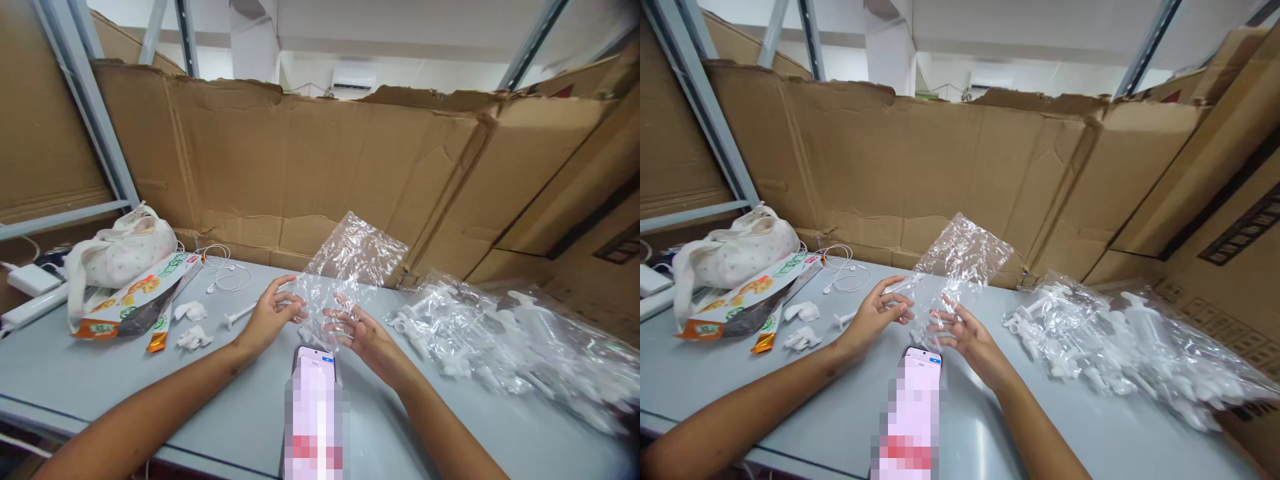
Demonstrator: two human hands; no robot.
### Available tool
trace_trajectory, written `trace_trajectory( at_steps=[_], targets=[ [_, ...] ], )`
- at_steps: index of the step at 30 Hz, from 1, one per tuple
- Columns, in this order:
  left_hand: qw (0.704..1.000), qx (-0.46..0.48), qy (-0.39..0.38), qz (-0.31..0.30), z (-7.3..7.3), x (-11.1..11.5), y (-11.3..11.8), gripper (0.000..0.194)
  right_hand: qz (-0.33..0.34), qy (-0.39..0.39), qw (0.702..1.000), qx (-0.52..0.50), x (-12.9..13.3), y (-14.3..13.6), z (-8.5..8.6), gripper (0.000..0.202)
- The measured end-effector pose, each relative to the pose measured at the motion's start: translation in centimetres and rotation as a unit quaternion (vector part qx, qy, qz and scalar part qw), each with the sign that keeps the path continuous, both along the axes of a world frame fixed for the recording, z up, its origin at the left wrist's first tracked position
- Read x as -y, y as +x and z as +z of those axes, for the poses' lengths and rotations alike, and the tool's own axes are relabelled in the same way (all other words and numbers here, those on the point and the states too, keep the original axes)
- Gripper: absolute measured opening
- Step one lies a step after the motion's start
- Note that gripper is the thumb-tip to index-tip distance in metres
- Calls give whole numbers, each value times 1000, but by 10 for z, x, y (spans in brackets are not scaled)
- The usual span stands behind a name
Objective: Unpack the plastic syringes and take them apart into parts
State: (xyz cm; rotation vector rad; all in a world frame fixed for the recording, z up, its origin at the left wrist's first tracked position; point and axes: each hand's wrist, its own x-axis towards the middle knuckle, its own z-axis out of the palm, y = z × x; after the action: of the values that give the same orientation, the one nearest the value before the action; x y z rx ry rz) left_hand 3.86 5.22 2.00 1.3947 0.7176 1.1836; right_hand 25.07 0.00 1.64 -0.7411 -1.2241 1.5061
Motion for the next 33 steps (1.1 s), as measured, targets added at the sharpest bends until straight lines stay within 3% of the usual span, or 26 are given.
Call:
trace_trajectory(
  at_steps=[3, 6, 13, 18, 33],
  targets=[
    [999, 24, -17, 37, 1, 2, 2, 55, -9, -18, 999, 30, 1, -11, -6, 70],
    [998, 30, -34, 44, 0, 7, 4, 51, -59, -36, 996, 56, 1, -22, -11, 67],
    [997, -21, -72, -32, -5, 9, 7, 35, -138, -23, 988, 63, -2, -29, -19, 44],
    [997, -55, -48, -20, -14, -2, 6, 30, -209, -4, 972, 111, -6, -25, -20, 37],
    [995, -34, -81, -50, -9, -9, 2, 41, -201, -14, 977, 70, -3, -23, -13, 42]
  ],
)
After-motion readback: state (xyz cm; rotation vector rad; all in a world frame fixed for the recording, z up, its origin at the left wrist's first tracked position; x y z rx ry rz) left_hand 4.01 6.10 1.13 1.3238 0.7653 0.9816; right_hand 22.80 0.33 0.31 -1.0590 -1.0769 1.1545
